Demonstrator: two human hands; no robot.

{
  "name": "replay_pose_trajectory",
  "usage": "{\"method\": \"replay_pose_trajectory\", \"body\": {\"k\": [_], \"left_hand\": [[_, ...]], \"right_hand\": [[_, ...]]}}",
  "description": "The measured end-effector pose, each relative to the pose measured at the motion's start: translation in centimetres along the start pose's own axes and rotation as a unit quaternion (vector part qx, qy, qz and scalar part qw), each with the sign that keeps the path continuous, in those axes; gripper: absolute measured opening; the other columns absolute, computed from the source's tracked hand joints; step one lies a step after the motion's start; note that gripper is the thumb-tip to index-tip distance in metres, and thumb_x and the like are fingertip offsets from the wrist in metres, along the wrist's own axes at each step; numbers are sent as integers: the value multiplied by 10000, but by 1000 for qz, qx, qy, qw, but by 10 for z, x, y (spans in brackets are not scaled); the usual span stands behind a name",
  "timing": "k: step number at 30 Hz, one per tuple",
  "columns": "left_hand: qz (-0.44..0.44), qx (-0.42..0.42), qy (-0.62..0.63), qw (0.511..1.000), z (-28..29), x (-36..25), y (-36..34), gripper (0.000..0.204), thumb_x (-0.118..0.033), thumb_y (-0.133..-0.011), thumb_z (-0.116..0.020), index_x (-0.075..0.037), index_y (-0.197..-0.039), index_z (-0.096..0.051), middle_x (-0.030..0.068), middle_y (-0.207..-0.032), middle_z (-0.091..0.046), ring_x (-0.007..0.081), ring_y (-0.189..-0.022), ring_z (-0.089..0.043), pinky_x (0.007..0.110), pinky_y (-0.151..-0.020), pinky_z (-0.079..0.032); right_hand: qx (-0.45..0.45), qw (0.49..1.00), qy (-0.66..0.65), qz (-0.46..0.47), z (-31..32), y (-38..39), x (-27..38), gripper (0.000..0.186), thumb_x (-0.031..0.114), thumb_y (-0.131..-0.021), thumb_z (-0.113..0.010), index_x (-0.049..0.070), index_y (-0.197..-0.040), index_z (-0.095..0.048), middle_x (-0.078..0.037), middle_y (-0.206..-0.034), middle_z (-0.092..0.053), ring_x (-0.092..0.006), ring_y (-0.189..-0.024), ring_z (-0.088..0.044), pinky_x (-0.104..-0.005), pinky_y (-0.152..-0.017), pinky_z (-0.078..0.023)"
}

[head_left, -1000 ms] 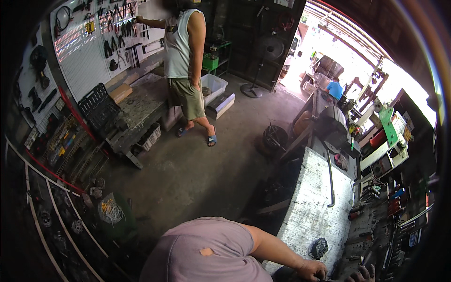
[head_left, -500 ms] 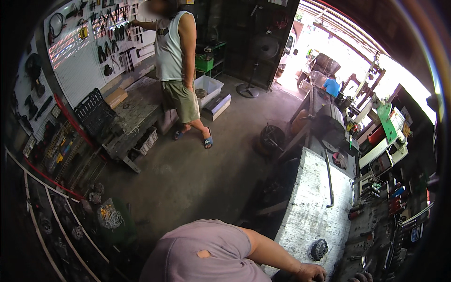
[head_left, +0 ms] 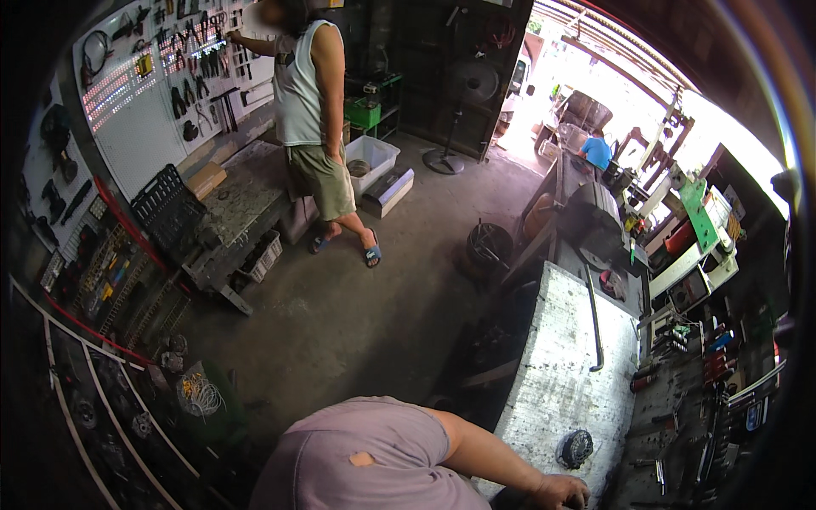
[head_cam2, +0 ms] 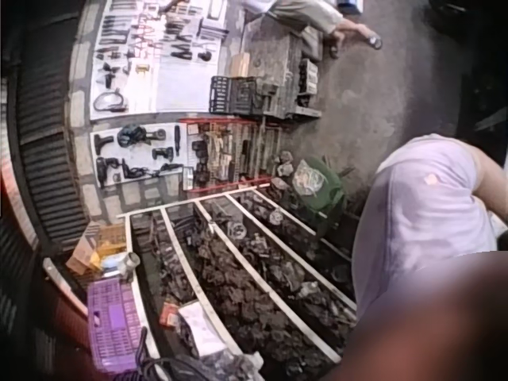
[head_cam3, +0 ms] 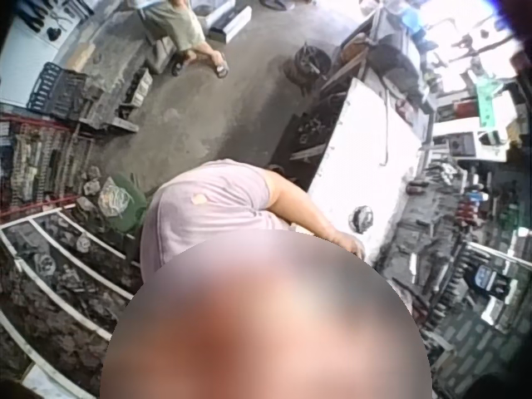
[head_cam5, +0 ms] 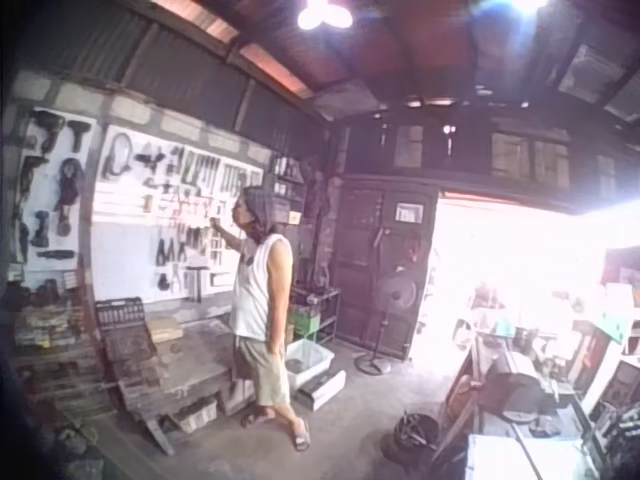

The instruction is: The person uses a screwdriver to adjust and tighten components on a mechanical part, likely an alternator, on a workbench. They repeatedly reposition the part and apply torque to fasteners while another person stands nearby.

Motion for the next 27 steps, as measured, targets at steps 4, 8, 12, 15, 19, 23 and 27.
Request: {"method": "replay_pose_trajectory", "body": {"k": [4, 8, 12, 15, 19, 23, 27], "left_hand": [[-24, -29, -25, 999, 2, 0, 0, 227, -247, -947, -795, -68, -1079, -842, 164, -1096, -791, 365, -1011, -740, 472, -885, -595], [-22, -5, -20, 1000, 4, 0, 0, 218, -239, -949, -797, -75, -1084, -847, 161, -1110, -791, 365, -1024, -740, 473, -896, -600], [-52, -30, -10, 998, 4, -2, 1, 218, -232, -951, -805, -74, -1094, -849, 155, -1118, -791, 364, -1028, -739, 470, -898, -601], [23, -27, 5, 999, 3, -5, 2, 237, -232, -961, -805, -50, -1110, -840, 161, -1116, -792, 352, -1024, -746, 452, -893, -603], [-16, 6, 60, 998, 7, -17, 1, 235, -131, -850, -737, -25, -1049, -803, 171, -1079, -700, 372, -1029, -710, 449, -893, -572], [25, 28, 105, 994, 14, -22, 2, 258, -116, -841, -751, 1, -1068, -792, 174, -1073, -697, 360, -1030, -702, 441, -889, -566], [8, 15, 92, 996, 11, -23, 2, 250, -113, -856, -746, 2, -1073, -792, 175, -1077, -694, 358, -1025, -702, 446, -888, -566]], "right_hand": [[-16, 984, -107, -140, -21, 9, 12, 243, 211, -1036, -718, 9, -1168, -692, -315, -987, -736, -538, -923, -703, -620, -790, -538], [-65, 998, 13, 23, -5, 5, 14, 228, 99, -957, -727, 5, -1162, -695, -270, -1001, -750, -512, -939, -705, -597, -813, -548], [-116, 978, 95, 147, 7, 3, 6, 292, 71, -873, -762, 9, -1150, -692, -228, -1016, -759, -453, -1003, -733, -549, -851, -571], [67, 970, -58, -228, -20, 11, -7, 290, 231, -1065, -671, -50, -1137, -681, -310, -1023, -735, -478, -991, -718, -556, -871, -551], [-36, 967, -169, -185, -32, 16, -3, 367, 287, -1140, -596, -70, -1112, -674, -333, -1031, -732, -522, -946, -693, -522, -829, -546], [-78, 995, 29, 57, -4, 1, -5, 246, 151, -1019, -691, -10, -1205, -684, -288, -966, -732, -508, -907, -711, -575, -797, -550], [-71, 996, -19, 40, -7, -1, -3, 227, 194, -1075, -672, -3, -1185, -690, -267, -922, -705, -450, -861, -706, -562, -777, -549]]}}
Point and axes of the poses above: each hand's wrist, its own y-axis away from the middle knuckle, its own z-axis out of the back of the hand, x = y × z, the point moved 2 cm from there along -y, towards the middle knuckle
